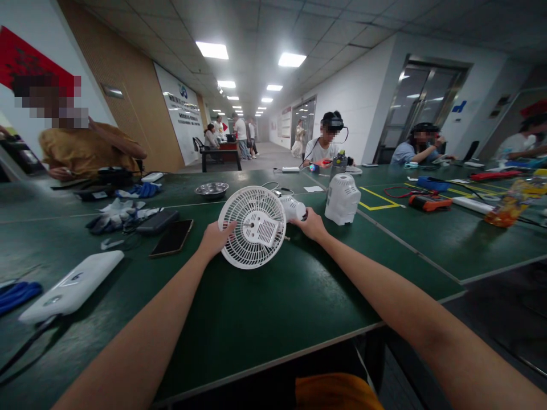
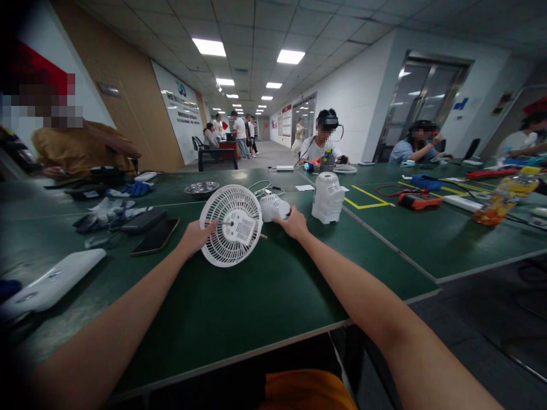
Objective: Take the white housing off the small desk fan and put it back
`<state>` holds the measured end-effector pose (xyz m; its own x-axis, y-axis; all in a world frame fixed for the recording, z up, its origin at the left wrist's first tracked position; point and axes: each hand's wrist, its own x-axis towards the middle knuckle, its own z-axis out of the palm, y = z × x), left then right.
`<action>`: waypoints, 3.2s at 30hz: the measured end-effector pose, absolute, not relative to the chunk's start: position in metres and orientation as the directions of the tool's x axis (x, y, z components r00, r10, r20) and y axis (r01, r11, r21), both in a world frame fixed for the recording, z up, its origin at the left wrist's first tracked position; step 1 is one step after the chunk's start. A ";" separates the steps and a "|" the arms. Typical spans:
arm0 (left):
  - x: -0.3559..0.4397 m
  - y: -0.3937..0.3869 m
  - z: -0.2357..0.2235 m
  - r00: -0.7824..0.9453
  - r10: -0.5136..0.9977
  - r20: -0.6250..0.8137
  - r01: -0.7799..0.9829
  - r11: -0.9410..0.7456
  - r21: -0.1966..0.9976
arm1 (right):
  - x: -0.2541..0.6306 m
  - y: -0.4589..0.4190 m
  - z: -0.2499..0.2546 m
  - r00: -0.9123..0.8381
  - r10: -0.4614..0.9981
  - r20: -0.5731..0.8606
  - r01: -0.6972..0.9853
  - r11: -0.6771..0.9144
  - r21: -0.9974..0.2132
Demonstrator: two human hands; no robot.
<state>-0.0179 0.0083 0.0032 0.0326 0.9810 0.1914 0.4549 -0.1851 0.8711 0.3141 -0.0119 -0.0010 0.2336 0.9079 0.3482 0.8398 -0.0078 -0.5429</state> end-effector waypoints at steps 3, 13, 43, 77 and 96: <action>-0.019 0.010 0.002 0.043 0.975 0.218 0.469 -0.212 0.857 | 0.316 -0.010 -0.002 0.264 0.920 0.291 0.871 -0.098 -0.481; -0.020 0.013 -0.001 0.036 0.984 0.177 0.463 -0.173 0.869 | 0.311 -0.013 -0.007 0.295 0.934 0.202 0.907 -0.207 -0.366; -0.014 0.021 -0.003 0.027 0.998 0.062 0.102 -0.065 0.993 | 0.231 -0.070 0.028 -0.073 0.983 0.167 -0.178 0.152 -0.972; -0.016 0.025 -0.010 0.279 0.940 -0.195 -0.123 0.236 0.964 | 0.309 -0.020 0.007 0.118 0.902 0.415 0.736 0.201 -0.646; 0.006 -0.003 0.023 0.225 0.869 0.440 0.118 -0.473 0.873 | 0.257 -0.057 0.031 -0.025 0.944 0.329 -0.093 0.326 -0.941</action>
<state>0.0057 -0.0025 0.0231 0.2253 0.8692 0.4402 0.1180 -0.4729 0.8732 0.2574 -0.0575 0.0312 -0.0251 0.9439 0.3293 -0.0929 0.3258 -0.9409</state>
